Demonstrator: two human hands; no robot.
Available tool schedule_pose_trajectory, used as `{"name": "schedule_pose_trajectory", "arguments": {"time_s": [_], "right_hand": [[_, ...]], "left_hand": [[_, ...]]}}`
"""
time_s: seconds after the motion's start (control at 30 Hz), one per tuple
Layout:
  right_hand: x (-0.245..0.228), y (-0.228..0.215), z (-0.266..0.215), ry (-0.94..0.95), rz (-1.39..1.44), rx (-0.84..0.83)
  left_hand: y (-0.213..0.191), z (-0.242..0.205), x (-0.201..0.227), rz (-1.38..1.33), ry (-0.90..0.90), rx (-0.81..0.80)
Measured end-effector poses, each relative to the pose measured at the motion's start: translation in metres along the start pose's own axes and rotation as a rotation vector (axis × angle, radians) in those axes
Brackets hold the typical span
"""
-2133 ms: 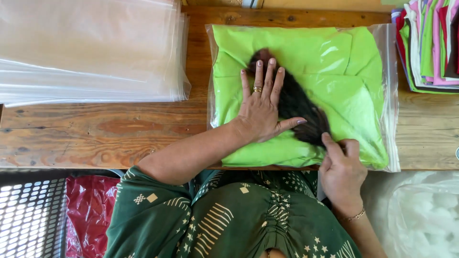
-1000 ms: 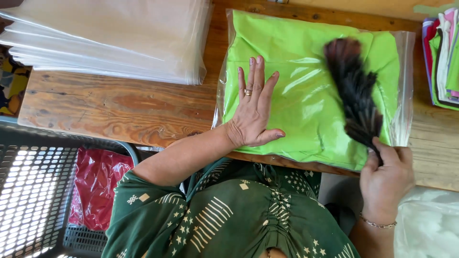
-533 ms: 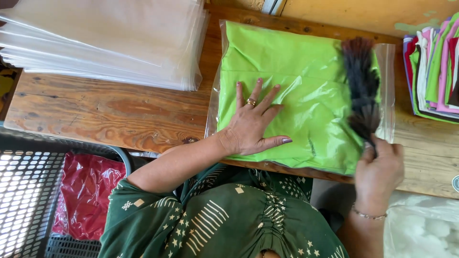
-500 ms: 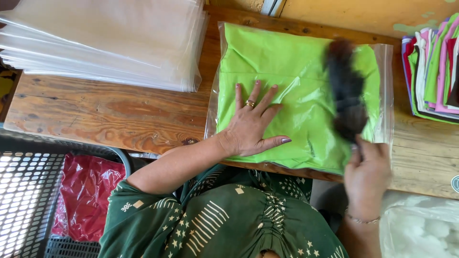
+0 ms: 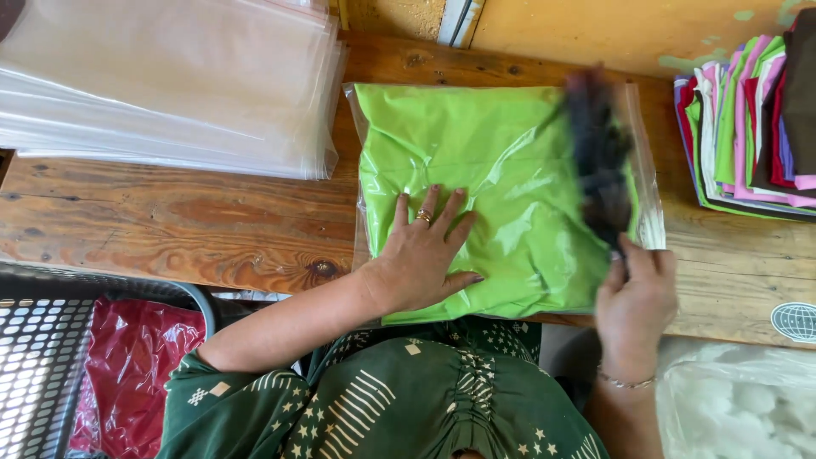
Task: The person brushes a lime green garment inside a clear plastic bag on a wooden table, then places the bagged item into a gray plastic basket. The person then brushes a brown folded cloth on the table.
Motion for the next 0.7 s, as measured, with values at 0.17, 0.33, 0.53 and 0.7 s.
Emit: {"name": "schedule_pose_trajectory", "arguments": {"time_s": [0.17, 0.33, 0.53, 0.7], "right_hand": [[-0.033, 0.005, -0.007, -0.172, 0.176, -0.175], [0.047, 0.023, 0.040, 0.210, -0.048, -0.165], [0.061, 0.028, 0.047, 0.108, -0.085, -0.151], [0.037, -0.010, 0.013, 0.124, -0.148, -0.154]], "left_hand": [[0.005, -0.003, 0.004, 0.145, -0.101, 0.010], [-0.004, 0.001, 0.014, 0.115, -0.191, -0.203], [-0.027, -0.003, 0.033, -0.269, -0.222, -0.288], [-0.066, 0.006, 0.008, -0.580, -0.006, 0.066]]}}
Point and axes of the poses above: each hand's wrist, its own z-axis towards the middle knuckle, its own y-axis out of the palm, x = y × z, the point moved 6 cm from there along z, towards the middle knuckle, and after that the axes turned 1 degree about z, right-handed, at the moved point
